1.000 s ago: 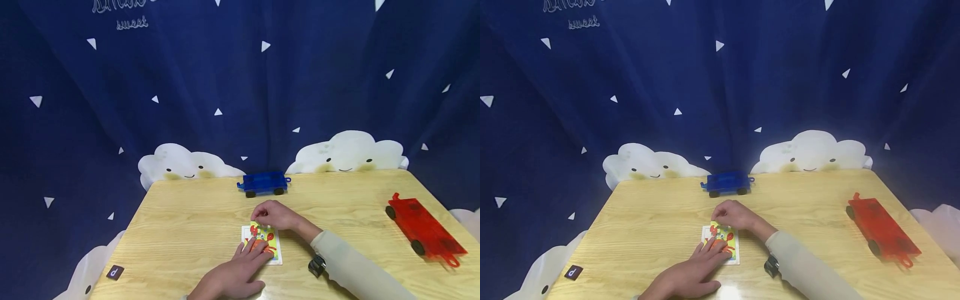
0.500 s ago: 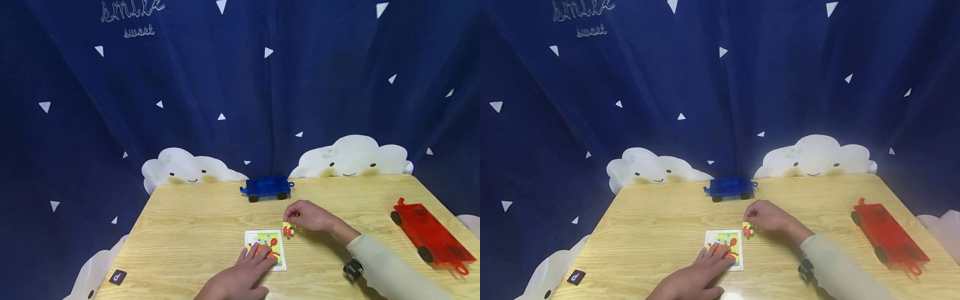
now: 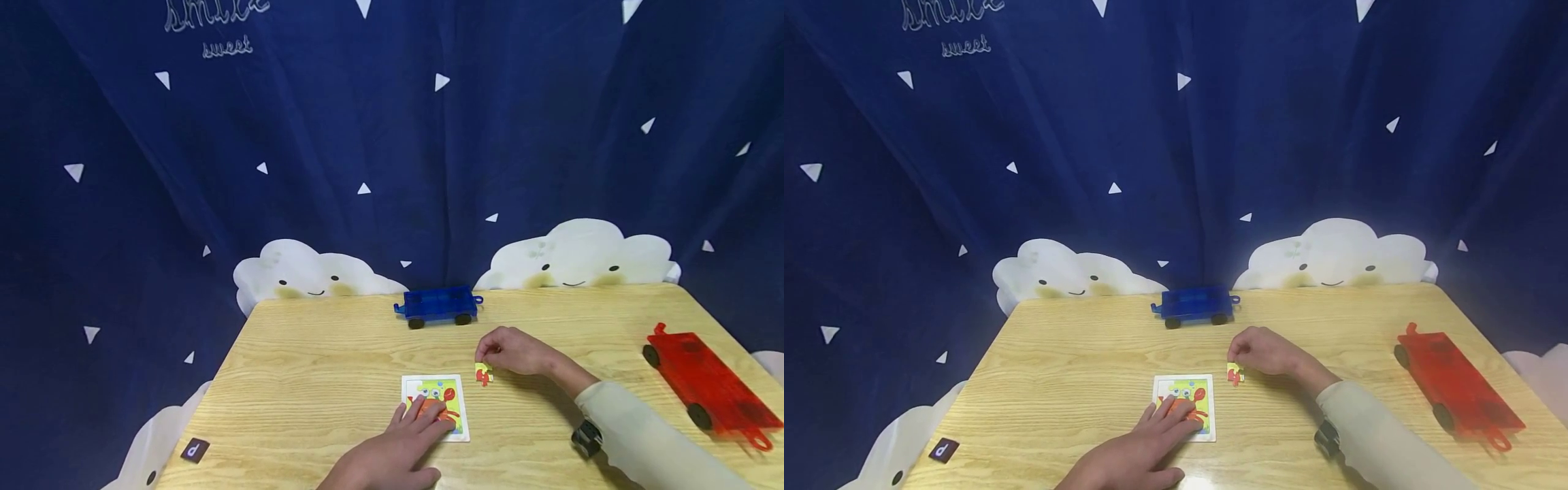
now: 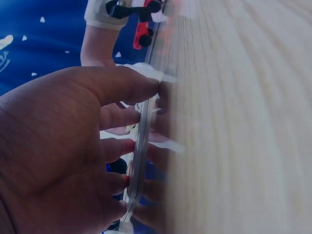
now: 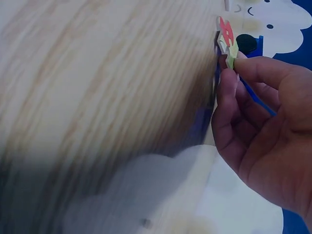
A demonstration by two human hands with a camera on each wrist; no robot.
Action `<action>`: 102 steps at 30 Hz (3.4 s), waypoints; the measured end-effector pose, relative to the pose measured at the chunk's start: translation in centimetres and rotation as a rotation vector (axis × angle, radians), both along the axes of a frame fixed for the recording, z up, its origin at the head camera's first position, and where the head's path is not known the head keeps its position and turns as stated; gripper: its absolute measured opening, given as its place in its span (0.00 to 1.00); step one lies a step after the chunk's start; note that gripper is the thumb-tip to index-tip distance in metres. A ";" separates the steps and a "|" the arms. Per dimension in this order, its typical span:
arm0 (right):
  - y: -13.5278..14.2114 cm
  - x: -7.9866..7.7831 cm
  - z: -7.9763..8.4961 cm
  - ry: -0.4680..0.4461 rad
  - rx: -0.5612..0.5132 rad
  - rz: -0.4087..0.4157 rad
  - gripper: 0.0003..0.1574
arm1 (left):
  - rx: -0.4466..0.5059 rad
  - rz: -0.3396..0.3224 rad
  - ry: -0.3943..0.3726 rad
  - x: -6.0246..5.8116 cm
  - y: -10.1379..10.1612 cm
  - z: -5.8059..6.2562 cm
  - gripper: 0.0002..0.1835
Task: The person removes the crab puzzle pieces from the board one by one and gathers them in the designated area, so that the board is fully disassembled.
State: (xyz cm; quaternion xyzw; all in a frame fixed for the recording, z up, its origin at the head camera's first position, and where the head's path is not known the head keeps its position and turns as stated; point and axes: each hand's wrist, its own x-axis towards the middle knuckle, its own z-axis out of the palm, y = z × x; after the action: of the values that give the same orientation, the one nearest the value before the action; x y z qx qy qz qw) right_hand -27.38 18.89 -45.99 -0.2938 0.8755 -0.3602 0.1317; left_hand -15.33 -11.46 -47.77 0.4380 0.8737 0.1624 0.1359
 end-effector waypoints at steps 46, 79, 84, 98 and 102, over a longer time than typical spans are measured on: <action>-3.1 1.4 -0.3 0.013 -0.115 0.003 0.08 | -0.095 -0.016 0.064 0.5 -0.3 0.9 0.35; -9.1 2.7 -1.1 0.075 0.007 0.125 0.17 | -0.101 -0.077 0.014 1.1 0.0 1.4 0.35; -9.2 2.9 -1.1 0.092 0.018 0.125 0.17 | -0.094 -0.071 0.012 1.1 0.0 1.5 0.35; -9.1 3.1 -0.8 0.110 0.024 0.116 0.24 | -0.080 -0.060 0.006 1.0 0.0 1.3 0.33; -9.2 3.0 -1.0 0.106 0.031 0.114 0.24 | -0.080 -0.064 0.008 1.0 0.0 1.3 0.33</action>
State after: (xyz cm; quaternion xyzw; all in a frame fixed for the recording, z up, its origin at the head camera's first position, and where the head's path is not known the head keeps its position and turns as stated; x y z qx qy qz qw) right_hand -24.40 9.69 -47.00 -0.3601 0.8685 -0.3224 0.1099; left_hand -14.33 -11.44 -46.49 0.4606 0.8656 0.1213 0.1548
